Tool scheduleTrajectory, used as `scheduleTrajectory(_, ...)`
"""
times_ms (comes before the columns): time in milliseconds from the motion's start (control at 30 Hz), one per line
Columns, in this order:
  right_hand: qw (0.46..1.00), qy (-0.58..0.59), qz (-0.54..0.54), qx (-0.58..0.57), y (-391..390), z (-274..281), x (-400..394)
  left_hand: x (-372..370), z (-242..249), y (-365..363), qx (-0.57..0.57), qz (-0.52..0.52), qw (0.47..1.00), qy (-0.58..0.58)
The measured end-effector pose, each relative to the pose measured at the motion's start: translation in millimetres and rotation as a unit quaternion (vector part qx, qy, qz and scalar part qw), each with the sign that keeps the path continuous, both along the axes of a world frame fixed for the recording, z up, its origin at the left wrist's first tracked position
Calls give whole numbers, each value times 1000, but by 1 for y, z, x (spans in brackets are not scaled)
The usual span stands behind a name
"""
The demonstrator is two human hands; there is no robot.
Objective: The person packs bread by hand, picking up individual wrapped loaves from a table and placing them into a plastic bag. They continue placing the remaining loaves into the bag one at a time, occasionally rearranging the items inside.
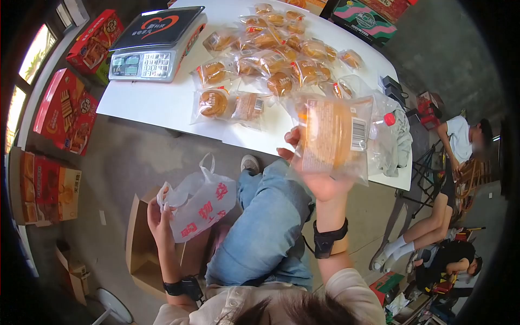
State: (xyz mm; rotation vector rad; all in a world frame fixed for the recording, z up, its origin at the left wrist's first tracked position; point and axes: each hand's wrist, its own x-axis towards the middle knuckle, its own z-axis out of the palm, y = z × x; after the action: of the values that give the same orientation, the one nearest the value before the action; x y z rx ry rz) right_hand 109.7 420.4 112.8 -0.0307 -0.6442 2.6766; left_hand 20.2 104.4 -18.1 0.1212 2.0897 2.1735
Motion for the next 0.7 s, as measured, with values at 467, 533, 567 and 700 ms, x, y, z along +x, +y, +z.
scheduleTrajectory(467, 993, -7, 32, -117, -12, -38, -20, 4, 22, 11, 19, -77, 997, 24)
scheduleTrajectory(533, 989, 10, 36, -145, -10, -41, -21, 2, 19, 9, -2, -91, 995, 47)
scheduleTrajectory(567, 988, 9, 37, -148, -10, -43, -22, 2, 18, 8, -20, -107, 991, 73)
scheduleTrajectory(700, 990, -2, 44, -136, -9, -47, -21, -2, 24, 8, -54, -100, 991, 72)
